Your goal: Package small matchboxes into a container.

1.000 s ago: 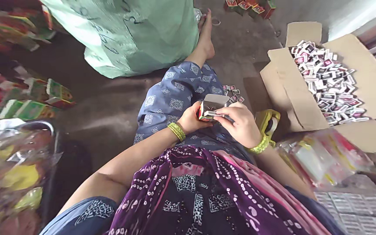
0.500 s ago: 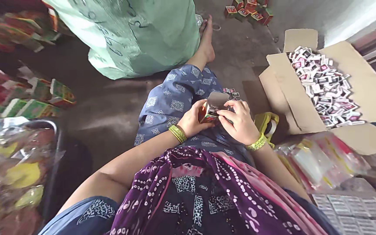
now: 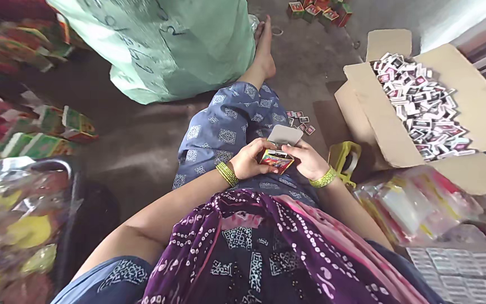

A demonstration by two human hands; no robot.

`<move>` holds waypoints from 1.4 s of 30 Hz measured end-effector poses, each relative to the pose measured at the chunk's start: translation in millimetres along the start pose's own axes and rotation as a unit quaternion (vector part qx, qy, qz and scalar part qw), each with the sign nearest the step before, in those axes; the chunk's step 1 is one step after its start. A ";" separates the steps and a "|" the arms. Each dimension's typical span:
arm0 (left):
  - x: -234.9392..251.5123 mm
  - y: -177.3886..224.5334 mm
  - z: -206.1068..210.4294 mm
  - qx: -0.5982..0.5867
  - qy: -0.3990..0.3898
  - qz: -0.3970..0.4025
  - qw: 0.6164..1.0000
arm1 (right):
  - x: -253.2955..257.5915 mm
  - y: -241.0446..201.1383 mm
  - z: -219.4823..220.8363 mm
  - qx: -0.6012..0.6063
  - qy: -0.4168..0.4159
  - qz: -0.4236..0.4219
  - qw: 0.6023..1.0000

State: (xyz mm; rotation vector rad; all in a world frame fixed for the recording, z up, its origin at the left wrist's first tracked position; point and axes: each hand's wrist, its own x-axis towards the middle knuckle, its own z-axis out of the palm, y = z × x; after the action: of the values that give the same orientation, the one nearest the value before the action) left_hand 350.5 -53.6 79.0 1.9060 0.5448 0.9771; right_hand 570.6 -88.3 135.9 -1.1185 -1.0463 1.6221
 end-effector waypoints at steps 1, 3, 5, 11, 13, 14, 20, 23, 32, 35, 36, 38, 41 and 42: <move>0.0 -0.8 0.1 0.000 0.000 0.001 1.000 | 0.9 -1.2 0.6 -0.011 -0.005 0.006 1.000; 0.5 -2.0 -0.1 -0.006 0.008 0.001 1.000 | 3.1 -2.9 -0.6 -0.068 -0.014 -0.025 0.997; 1.1 -0.8 0.5 -0.023 0.021 -0.017 0.999 | 5.7 -1.4 -4.5 -0.150 -0.005 -0.110 0.982; 1.7 0.8 2.2 -0.120 0.055 -0.077 0.988 | 2.6 -6.5 -11.7 -0.311 -0.074 -0.331 0.888; 0.9 0.6 2.5 -0.114 0.045 -0.074 0.990 | -0.4 -7.2 -9.4 -0.347 -0.079 -0.350 0.866; 0.9 0.2 2.7 -0.110 0.041 -0.070 0.991 | -2.1 -7.8 -7.8 -0.372 -0.073 -0.352 0.856; 1.6 -0.1 1.1 -0.100 0.030 -0.081 0.991 | -3.1 -7.8 -1.5 -0.463 -0.031 -0.369 0.805; 0.6 0.1 0.5 -0.097 0.027 -0.090 0.991 | -2.0 -11.0 -1.4 -0.457 -0.043 -0.377 0.804; 0.6 -3.6 1.2 -0.100 0.030 -0.068 0.992 | -8.6 -16.4 -1.5 -0.546 -0.122 -0.375 0.739; -0.5 -4.0 2.0 -0.108 0.050 -0.098 0.988 | -13.8 -2.2 -3.9 -0.571 -0.086 -0.371 0.727; -0.2 -4.0 2.3 -0.114 0.058 -0.119 0.985 | -16.3 5.2 -5.1 -0.580 -0.062 -0.374 0.721; 1.0 -4.4 2.7 -0.118 0.062 -0.147 0.980 | -20.4 19.0 -5.0 -0.589 -0.006 -0.384 0.711; 0.8 -1.3 4.3 -0.098 0.050 -0.129 0.986 | -24.4 27.0 -3.6 -0.566 0.033 -0.385 0.728; -0.4 -1.8 4.2 -0.070 0.045 -0.100 0.991 | -25.4 27.0 -3.3 -0.550 0.030 -0.378 0.744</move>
State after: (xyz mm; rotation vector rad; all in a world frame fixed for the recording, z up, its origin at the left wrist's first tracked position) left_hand 353.6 -55.2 76.1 1.6543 0.6878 0.9481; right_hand 573.8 -119.0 115.0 -1.1398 -2.1604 0.1943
